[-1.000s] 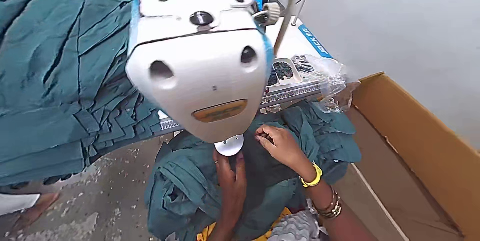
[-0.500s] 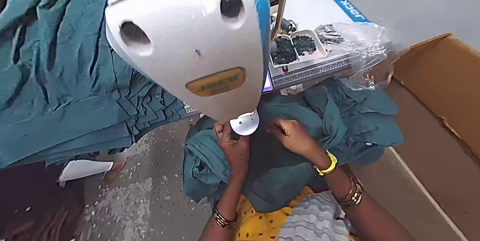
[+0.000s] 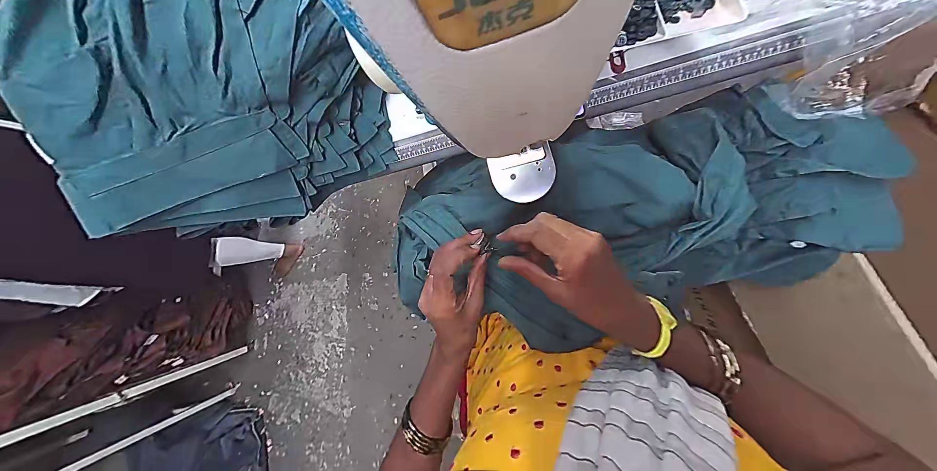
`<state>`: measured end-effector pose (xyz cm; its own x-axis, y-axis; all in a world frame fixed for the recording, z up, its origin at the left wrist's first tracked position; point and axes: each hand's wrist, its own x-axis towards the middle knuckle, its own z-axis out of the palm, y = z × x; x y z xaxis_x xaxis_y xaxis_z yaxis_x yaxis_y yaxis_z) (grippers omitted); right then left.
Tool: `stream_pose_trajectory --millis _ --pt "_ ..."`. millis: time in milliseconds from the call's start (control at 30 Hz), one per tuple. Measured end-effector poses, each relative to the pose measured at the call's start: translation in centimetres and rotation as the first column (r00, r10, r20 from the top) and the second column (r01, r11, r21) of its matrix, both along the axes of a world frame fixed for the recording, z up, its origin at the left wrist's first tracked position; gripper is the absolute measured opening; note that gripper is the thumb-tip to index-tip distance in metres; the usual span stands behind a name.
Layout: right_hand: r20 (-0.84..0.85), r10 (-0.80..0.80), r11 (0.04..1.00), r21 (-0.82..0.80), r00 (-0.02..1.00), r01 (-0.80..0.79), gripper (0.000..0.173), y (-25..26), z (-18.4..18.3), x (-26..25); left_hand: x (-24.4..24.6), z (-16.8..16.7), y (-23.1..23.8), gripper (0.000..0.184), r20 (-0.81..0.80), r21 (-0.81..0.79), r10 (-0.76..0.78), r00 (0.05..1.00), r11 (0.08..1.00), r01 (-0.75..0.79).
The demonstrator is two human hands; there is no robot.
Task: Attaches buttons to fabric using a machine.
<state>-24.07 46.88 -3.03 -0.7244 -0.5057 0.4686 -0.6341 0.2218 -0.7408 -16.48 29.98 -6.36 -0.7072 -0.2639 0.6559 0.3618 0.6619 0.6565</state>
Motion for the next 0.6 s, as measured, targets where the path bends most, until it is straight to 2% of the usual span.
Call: stream_pose_trajectory --millis 133,233,333,467,600 --pt "-0.04 0.075 0.996 -0.042 0.996 -0.077 0.017 -0.1 0.0 -0.4 -0.6 0.6 0.0 0.012 -0.014 -0.086 0.012 1.0 0.996 -0.013" --pt "-0.014 0.179 0.975 -0.133 0.984 -0.179 0.015 1.1 0.7 0.1 -1.4 0.3 -0.1 0.014 0.018 -0.018 0.003 1.0 1.0 -0.003" --pt "-0.017 0.2 0.966 -0.164 0.98 -0.2 0.014 2.4 1.6 0.9 -2.5 -0.2 0.2 0.019 0.038 0.082 -0.02 0.999 0.997 0.017" --pt "0.042 0.022 0.987 -0.162 0.999 -0.015 0.014 3.0 1.6 0.6 -3.2 0.3 1.2 0.015 0.028 0.091 -0.055 0.998 0.994 0.053" --pt "-0.027 -0.16 0.987 0.0 0.987 0.16 0.023 1.9 1.1 -0.3 -2.9 0.8 1.9 0.014 -0.004 0.012 -0.08 0.997 0.997 0.08"
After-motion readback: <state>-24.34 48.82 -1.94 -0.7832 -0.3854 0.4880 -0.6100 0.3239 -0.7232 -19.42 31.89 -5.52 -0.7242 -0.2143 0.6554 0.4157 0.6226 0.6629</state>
